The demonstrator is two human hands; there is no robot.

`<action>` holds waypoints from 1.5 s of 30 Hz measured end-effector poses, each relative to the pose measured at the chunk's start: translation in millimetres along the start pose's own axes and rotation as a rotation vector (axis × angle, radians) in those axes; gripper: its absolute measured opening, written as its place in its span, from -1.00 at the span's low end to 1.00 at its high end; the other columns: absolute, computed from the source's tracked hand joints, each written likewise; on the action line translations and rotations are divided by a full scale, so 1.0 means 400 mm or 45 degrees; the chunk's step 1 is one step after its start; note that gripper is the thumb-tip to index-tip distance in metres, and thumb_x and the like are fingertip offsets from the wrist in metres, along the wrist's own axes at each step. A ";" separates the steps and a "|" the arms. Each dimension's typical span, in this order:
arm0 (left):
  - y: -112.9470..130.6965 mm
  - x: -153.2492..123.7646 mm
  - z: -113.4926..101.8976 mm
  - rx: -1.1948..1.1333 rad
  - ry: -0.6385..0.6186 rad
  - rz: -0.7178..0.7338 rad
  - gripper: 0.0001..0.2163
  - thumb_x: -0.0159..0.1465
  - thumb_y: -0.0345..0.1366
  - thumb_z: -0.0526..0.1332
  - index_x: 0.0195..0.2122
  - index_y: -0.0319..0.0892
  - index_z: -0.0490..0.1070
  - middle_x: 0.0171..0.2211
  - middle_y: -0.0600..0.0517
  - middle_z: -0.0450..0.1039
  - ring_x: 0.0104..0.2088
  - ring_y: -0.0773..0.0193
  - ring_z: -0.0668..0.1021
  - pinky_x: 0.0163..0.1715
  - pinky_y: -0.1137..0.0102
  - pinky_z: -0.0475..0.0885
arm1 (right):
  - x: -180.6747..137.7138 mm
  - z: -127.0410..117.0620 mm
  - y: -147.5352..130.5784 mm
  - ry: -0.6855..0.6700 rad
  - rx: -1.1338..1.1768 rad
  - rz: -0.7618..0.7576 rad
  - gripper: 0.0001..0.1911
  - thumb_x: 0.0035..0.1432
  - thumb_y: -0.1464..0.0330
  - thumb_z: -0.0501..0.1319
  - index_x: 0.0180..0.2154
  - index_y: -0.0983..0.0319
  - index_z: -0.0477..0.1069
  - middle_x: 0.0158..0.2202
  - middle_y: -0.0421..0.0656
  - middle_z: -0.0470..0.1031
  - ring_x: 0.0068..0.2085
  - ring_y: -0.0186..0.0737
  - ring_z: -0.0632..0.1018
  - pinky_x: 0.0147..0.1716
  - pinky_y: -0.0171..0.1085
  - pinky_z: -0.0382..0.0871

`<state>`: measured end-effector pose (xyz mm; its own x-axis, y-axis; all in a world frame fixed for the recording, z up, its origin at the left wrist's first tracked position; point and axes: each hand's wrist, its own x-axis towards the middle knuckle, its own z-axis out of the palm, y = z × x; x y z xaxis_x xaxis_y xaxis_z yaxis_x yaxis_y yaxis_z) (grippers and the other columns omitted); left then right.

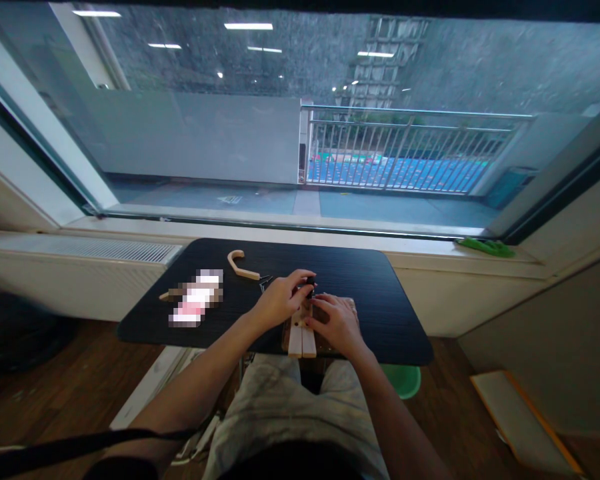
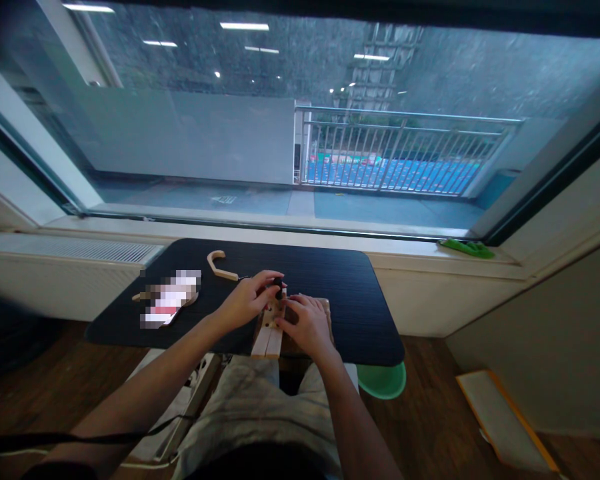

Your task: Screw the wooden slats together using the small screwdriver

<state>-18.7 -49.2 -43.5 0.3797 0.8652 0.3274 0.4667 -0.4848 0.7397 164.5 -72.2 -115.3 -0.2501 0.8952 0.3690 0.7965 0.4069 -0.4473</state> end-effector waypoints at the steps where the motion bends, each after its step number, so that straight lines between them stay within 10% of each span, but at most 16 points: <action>1: 0.001 0.000 0.000 -0.006 -0.002 -0.004 -0.73 0.34 -0.28 0.14 0.05 -0.14 0.42 -0.17 -0.07 0.64 -0.14 0.11 0.67 -0.20 0.34 0.54 | 0.000 0.000 0.000 0.001 -0.001 0.001 -0.66 0.12 0.13 0.35 -0.05 0.01 0.55 0.05 -0.12 0.53 0.06 0.00 0.51 0.06 -0.01 0.32; 45: -0.014 0.015 -0.010 -0.224 -0.187 0.071 -0.63 0.32 -0.35 0.09 0.13 -0.20 0.45 -0.24 -0.03 0.61 -0.39 0.30 0.56 -0.30 0.41 0.50 | 0.000 0.001 0.001 -0.009 -0.018 -0.013 -0.68 0.12 0.17 0.36 -0.08 0.08 0.56 0.07 -0.10 0.52 0.05 -0.01 0.50 0.05 -0.06 0.31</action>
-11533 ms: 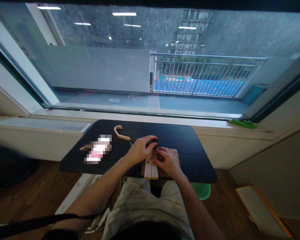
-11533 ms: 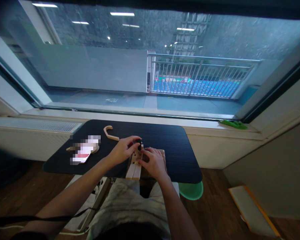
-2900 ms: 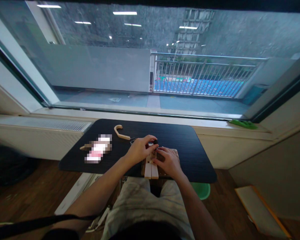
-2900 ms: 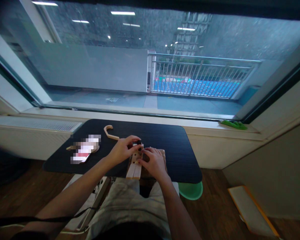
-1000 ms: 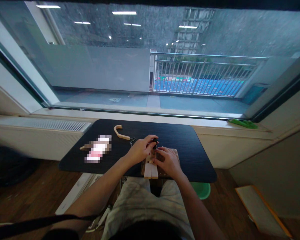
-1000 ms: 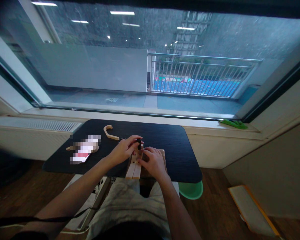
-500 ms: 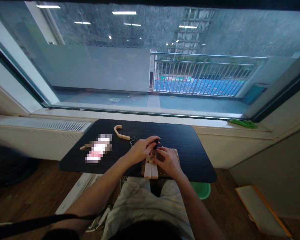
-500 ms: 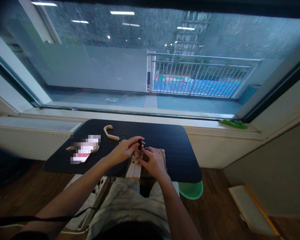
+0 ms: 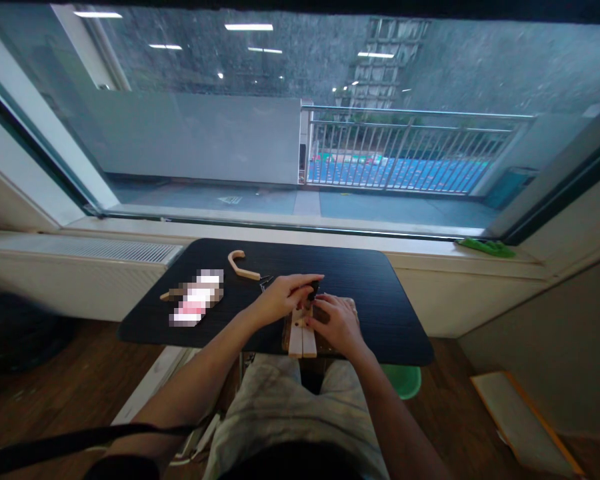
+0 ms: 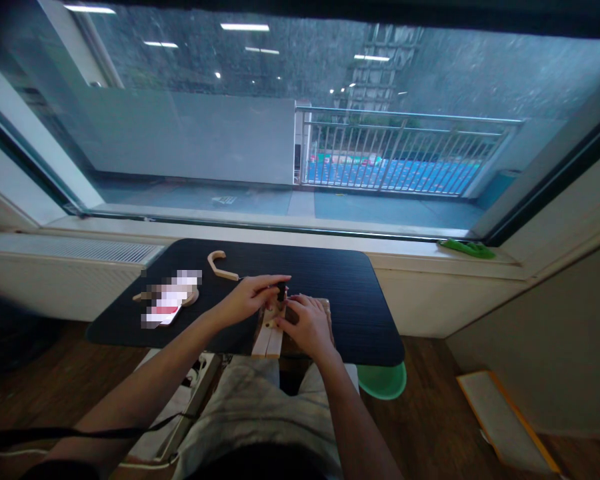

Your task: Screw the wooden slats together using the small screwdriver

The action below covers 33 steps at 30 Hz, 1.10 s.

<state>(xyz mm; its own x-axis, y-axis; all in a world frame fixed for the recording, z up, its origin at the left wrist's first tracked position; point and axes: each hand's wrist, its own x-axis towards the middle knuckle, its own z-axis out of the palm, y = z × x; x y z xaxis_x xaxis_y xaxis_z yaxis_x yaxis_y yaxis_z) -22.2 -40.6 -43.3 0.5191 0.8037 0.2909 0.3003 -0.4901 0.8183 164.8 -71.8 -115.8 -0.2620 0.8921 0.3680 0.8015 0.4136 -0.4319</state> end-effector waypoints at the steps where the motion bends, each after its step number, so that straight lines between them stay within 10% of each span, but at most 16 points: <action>1: 0.000 -0.001 -0.001 0.016 -0.004 0.018 -0.62 0.32 -0.35 0.09 0.14 -0.18 0.44 -0.22 -0.03 0.61 -0.36 0.29 0.57 -0.28 0.41 0.49 | 0.000 0.000 0.001 -0.003 -0.001 0.000 -0.68 0.12 0.17 0.36 -0.07 0.09 0.56 0.07 -0.10 0.52 0.06 -0.01 0.50 0.05 -0.06 0.31; 16: -0.006 0.010 0.011 0.273 0.321 0.020 -0.66 0.24 -0.24 0.30 0.05 -0.15 0.48 -0.26 0.04 0.57 -0.45 0.35 0.51 -0.38 0.44 0.44 | -0.001 -0.003 -0.002 0.026 0.021 0.003 -0.67 0.12 0.19 0.35 -0.05 0.02 0.55 0.05 -0.14 0.53 0.05 -0.03 0.51 0.06 -0.04 0.31; 33: -0.012 -0.003 0.014 0.263 0.334 -0.027 -0.78 0.26 -0.22 0.26 -0.12 -0.18 0.54 -0.34 0.02 0.61 -0.41 0.28 0.57 -0.38 0.44 0.46 | -0.002 0.000 -0.002 0.034 0.022 -0.006 -0.68 0.11 0.17 0.37 -0.07 0.05 0.56 0.05 -0.13 0.53 0.04 -0.02 0.51 0.05 -0.04 0.32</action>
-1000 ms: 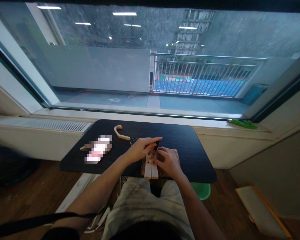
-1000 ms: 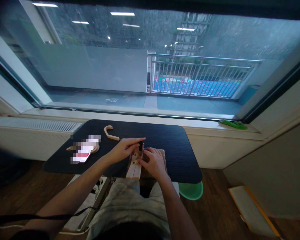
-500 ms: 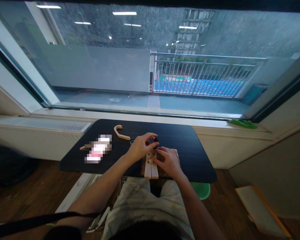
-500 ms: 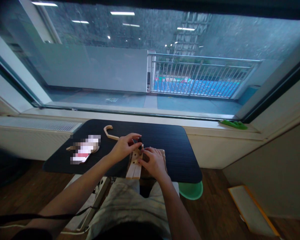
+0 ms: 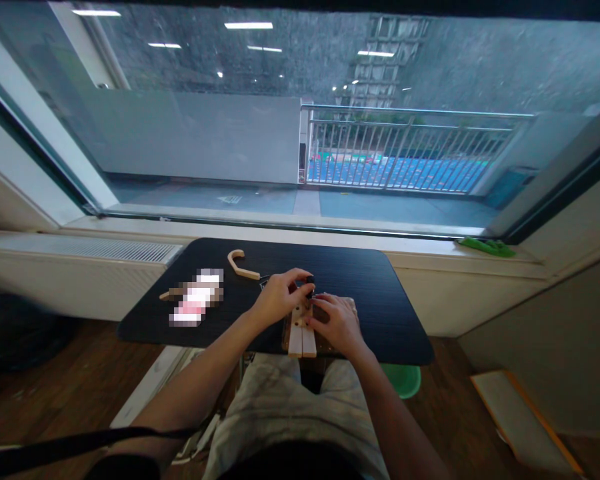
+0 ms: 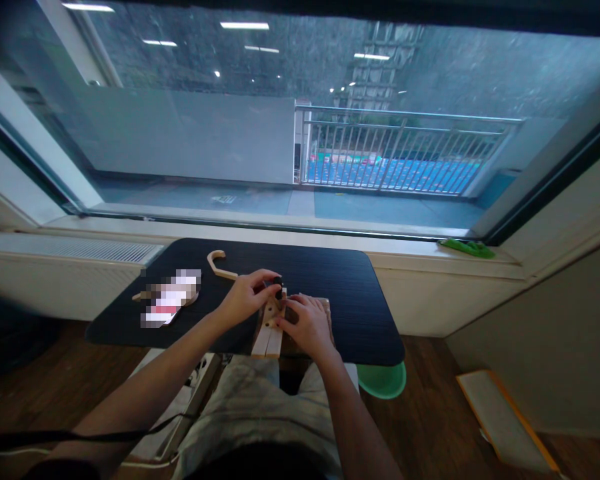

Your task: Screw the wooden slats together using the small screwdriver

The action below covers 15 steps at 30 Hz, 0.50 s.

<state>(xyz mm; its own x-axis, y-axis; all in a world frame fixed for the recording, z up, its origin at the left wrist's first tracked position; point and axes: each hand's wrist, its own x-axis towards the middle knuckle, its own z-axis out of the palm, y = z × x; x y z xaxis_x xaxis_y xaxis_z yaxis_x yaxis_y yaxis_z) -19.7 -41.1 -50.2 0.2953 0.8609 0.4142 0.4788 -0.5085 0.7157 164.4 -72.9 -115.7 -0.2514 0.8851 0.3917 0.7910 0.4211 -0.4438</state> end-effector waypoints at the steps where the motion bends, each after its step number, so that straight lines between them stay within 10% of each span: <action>1: 0.000 -0.001 0.000 -0.012 -0.001 -0.004 -0.77 0.26 -0.22 0.26 -0.12 -0.19 0.55 -0.33 0.01 0.61 -0.41 0.28 0.58 -0.38 0.44 0.46 | 0.000 0.000 0.000 -0.002 0.003 -0.001 -0.68 0.11 0.17 0.36 -0.07 0.04 0.56 0.05 -0.12 0.53 0.04 -0.02 0.51 0.05 -0.03 0.32; 15: 0.014 0.000 -0.004 -0.172 -0.132 -0.089 -0.69 0.28 -0.21 0.19 -0.02 -0.21 0.53 -0.28 -0.02 0.61 -0.51 0.34 0.51 -0.48 0.46 0.41 | 0.000 -0.004 -0.003 0.000 0.007 0.019 -0.67 0.11 0.17 0.37 -0.07 0.05 0.56 0.05 -0.11 0.53 0.05 -0.02 0.51 0.07 -0.03 0.32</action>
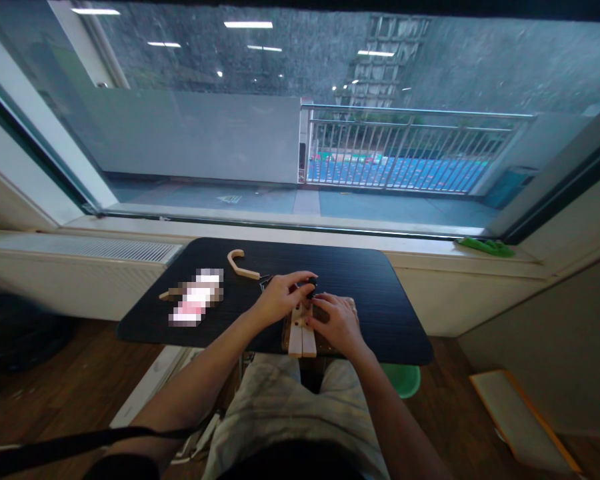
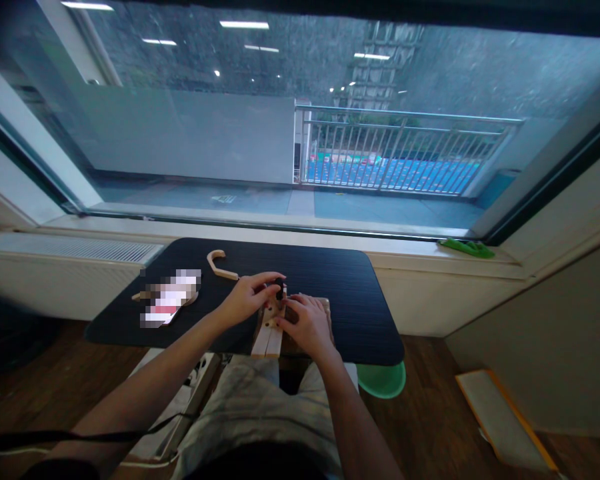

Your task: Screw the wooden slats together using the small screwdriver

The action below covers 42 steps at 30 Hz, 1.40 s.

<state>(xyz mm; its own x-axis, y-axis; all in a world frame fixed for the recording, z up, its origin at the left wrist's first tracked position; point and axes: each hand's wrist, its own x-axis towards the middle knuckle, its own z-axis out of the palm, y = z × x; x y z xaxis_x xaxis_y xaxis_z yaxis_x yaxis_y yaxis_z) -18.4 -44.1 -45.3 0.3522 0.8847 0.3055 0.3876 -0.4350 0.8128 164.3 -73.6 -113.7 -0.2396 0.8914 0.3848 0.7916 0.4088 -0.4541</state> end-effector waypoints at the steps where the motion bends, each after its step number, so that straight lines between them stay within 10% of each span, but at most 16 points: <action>1: 0.000 0.000 0.000 0.027 0.009 0.009 -0.69 0.28 -0.21 0.18 -0.01 -0.19 0.52 -0.27 -0.02 0.61 -0.51 0.33 0.52 -0.48 0.47 0.41 | 0.000 0.000 0.000 -0.002 0.002 0.002 -0.67 0.11 0.17 0.37 -0.07 0.05 0.56 0.05 -0.11 0.53 0.05 -0.01 0.51 0.07 -0.02 0.32; 42: 0.006 -0.018 0.008 0.255 0.155 0.252 -0.75 0.30 -0.32 0.17 -0.03 -0.16 0.52 -0.12 -0.06 0.52 -0.31 0.30 0.54 -0.28 0.42 0.48 | -0.001 0.005 0.006 -0.001 0.002 0.000 -0.67 0.13 0.14 0.34 -0.06 0.03 0.56 0.04 -0.12 0.54 0.05 -0.02 0.51 0.07 -0.03 0.30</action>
<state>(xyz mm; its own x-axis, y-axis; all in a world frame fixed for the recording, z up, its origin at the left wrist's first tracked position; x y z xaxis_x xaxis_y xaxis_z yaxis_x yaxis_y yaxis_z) -17.1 -52.0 -47.2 0.3377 0.7878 0.5151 0.4859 -0.6146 0.6214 165.3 -72.4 -116.7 -0.2406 0.8915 0.3840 0.7905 0.4095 -0.4555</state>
